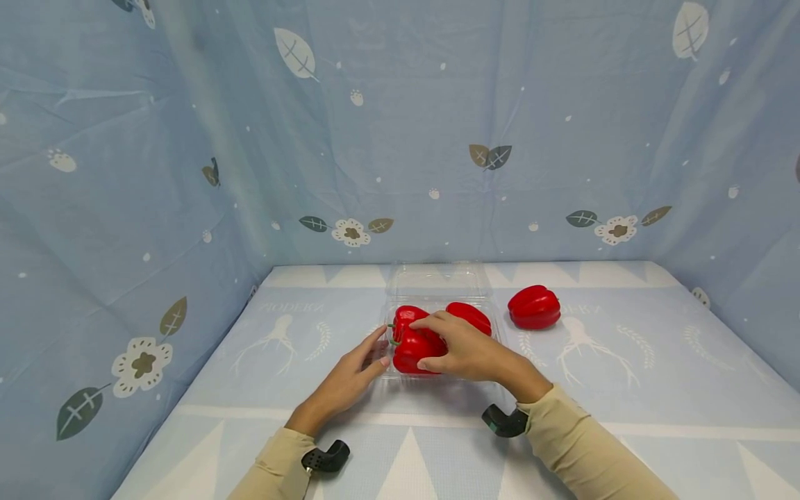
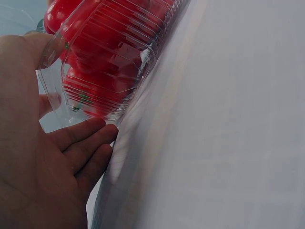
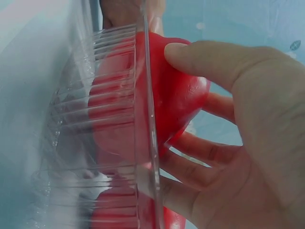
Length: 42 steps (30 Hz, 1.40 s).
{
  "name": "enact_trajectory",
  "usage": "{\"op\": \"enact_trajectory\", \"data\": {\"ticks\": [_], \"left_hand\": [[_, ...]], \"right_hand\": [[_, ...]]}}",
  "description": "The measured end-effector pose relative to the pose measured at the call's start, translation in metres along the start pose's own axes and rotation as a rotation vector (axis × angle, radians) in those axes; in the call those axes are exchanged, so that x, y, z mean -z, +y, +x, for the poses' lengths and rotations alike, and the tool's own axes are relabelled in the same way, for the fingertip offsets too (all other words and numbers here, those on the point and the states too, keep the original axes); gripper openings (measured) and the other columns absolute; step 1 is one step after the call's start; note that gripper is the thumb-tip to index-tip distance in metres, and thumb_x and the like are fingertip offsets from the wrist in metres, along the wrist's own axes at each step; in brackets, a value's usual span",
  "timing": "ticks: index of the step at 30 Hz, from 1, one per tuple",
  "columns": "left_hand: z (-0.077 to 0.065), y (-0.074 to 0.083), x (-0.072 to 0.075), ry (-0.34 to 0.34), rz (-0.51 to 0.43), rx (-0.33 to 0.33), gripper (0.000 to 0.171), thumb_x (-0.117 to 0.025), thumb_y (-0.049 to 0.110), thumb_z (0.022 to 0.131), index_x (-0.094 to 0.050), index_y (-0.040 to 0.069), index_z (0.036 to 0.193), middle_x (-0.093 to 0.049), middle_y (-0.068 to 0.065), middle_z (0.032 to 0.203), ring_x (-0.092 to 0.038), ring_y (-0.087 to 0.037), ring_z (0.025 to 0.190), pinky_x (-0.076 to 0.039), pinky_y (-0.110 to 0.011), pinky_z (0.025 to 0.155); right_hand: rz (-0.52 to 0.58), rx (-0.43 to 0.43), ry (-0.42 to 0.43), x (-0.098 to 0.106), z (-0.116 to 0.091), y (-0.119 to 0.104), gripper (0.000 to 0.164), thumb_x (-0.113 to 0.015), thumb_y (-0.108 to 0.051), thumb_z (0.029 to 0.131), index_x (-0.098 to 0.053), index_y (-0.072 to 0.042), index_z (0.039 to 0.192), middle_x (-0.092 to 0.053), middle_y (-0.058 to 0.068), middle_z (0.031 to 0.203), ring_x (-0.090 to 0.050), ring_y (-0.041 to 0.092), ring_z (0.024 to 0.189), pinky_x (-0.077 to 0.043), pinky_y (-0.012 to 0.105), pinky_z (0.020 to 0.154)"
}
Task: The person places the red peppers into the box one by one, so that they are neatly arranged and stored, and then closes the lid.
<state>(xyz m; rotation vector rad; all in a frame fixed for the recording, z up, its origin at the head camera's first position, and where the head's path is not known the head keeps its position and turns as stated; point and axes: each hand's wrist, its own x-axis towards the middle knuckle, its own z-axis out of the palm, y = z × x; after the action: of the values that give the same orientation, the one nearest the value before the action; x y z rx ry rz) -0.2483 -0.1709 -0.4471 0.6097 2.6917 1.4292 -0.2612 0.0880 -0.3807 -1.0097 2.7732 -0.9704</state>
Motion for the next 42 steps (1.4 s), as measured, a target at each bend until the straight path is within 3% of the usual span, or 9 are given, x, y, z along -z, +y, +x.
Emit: {"op": "enact_trajectory", "data": {"ticks": [10, 22, 42], "left_hand": [[0.0005, -0.0005, 0.0008, -0.004, -0.002, 0.002, 0.065, -0.055, 0.042, 0.102, -0.029, 0.023, 0.160, -0.051, -0.011, 0.148, -0.052, -0.027, 0.132, -0.039, -0.049, 0.111], [0.0004, -0.0010, 0.0013, -0.004, -0.001, -0.013, 0.065, -0.055, 0.042, 0.102, -0.030, 0.025, 0.159, -0.052, -0.011, 0.146, -0.052, -0.026, 0.132, -0.039, -0.049, 0.111], [-0.0002, -0.0015, 0.0014, -0.017, -0.022, -0.017, 0.065, -0.054, 0.042, 0.103, -0.029, 0.022, 0.160, -0.049, -0.011, 0.149, -0.048, -0.027, 0.136, -0.036, -0.047, 0.113]], "right_hand": [[0.020, 0.039, -0.018, -0.0002, -0.0015, -0.0012, 0.056, -0.073, -0.019, 0.089, -0.058, -0.019, 0.143, -0.055, 0.003, 0.134, -0.053, 0.022, 0.119, -0.053, 0.042, 0.091], [-0.002, 0.028, -0.038, -0.0014, 0.0003, -0.0025, 0.053, -0.075, -0.022, 0.089, -0.061, -0.022, 0.140, -0.054, 0.003, 0.136, -0.052, 0.024, 0.123, -0.053, 0.045, 0.093], [-0.087, 0.019, -0.051, -0.0074, 0.0015, -0.0073, 0.054, -0.078, -0.024, 0.088, -0.063, -0.023, 0.139, -0.054, -0.001, 0.133, -0.052, 0.020, 0.120, -0.053, 0.039, 0.092]]}}
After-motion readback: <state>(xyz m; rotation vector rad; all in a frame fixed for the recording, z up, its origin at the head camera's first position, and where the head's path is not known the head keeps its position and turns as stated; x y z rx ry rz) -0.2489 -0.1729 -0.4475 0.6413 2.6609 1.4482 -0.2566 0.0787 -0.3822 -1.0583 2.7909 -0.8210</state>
